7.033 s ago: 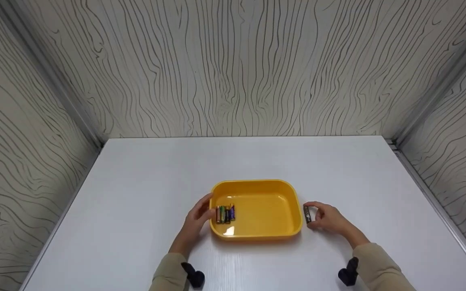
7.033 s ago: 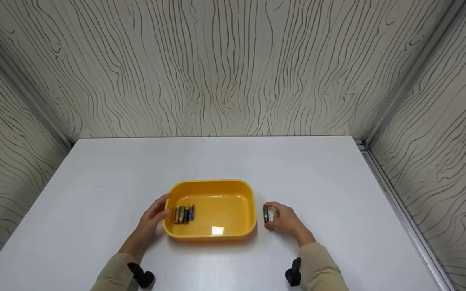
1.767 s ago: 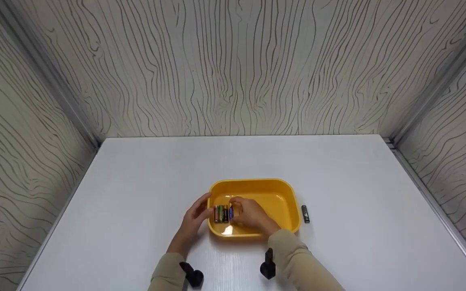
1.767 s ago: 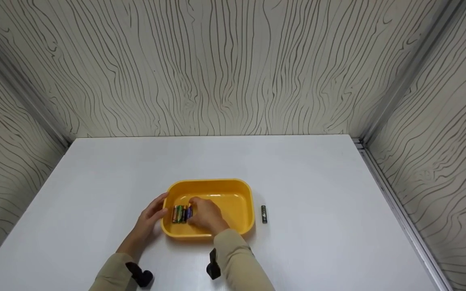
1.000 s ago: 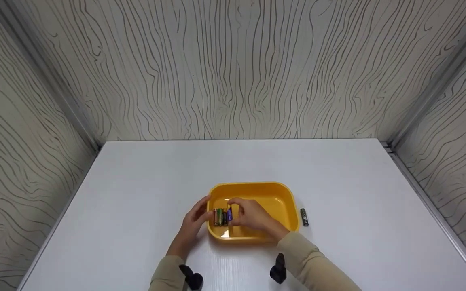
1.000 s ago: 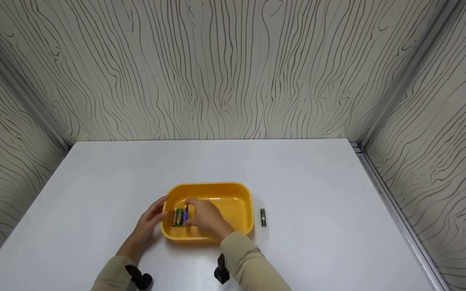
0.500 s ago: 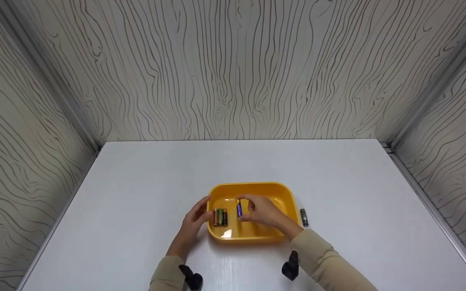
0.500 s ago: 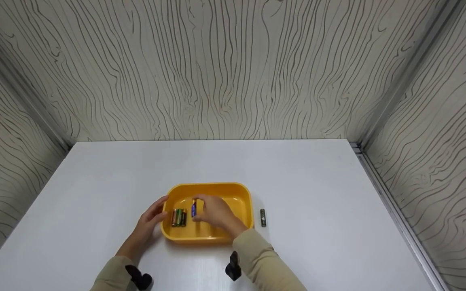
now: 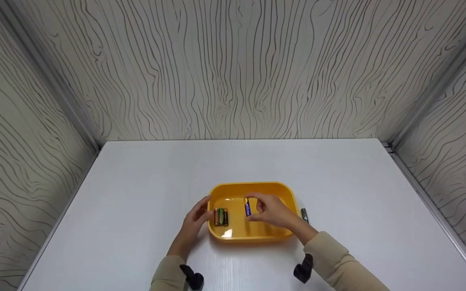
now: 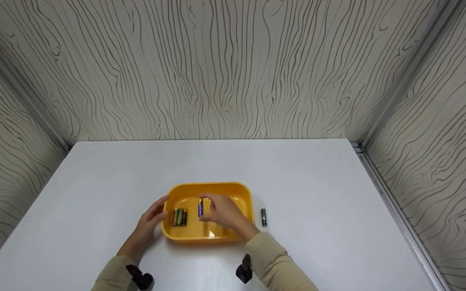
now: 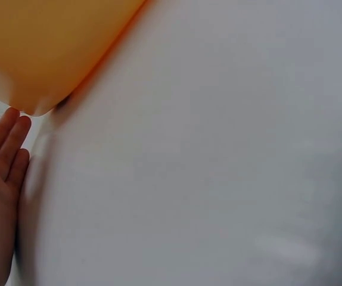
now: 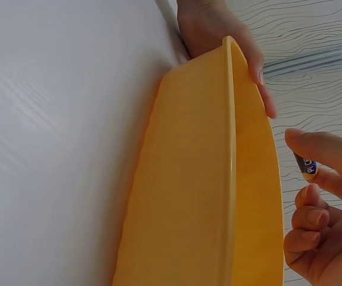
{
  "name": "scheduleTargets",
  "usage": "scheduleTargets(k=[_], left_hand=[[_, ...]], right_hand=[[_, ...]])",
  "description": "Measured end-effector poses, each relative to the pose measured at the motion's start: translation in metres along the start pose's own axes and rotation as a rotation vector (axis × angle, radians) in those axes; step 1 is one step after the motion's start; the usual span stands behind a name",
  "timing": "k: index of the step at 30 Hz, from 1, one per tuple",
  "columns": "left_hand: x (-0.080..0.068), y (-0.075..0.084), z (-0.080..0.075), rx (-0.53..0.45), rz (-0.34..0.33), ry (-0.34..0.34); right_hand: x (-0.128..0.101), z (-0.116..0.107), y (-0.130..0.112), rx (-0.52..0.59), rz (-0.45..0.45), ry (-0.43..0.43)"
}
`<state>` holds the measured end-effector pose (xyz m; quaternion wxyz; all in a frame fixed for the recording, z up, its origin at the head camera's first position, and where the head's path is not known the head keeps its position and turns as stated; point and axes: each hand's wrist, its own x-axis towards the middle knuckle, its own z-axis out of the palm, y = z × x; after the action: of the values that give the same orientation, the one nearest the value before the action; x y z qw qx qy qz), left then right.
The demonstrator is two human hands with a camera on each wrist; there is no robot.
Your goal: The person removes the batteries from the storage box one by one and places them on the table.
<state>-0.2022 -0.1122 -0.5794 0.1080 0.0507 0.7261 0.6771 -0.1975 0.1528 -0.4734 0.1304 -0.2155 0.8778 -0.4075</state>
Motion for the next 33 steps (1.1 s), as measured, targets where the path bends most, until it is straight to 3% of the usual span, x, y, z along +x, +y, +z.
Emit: scheduleTargets(k=[13, 21, 33], left_hand=[[-0.001, 0.001, 0.001, -0.002, -0.034, 0.005], [-0.002, 0.003, 0.002, 0.014, -0.042, 0.013], [-0.003, 0.004, 0.002, 0.001, -0.011, 0.004]], right_hand=[[-0.015, -0.009, 0.012, -0.018, -0.025, 0.017], [-0.027, -0.019, 0.022, -0.022, 0.009, 0.039], [-0.046, -0.038, 0.038, -0.017, 0.03, 0.06]])
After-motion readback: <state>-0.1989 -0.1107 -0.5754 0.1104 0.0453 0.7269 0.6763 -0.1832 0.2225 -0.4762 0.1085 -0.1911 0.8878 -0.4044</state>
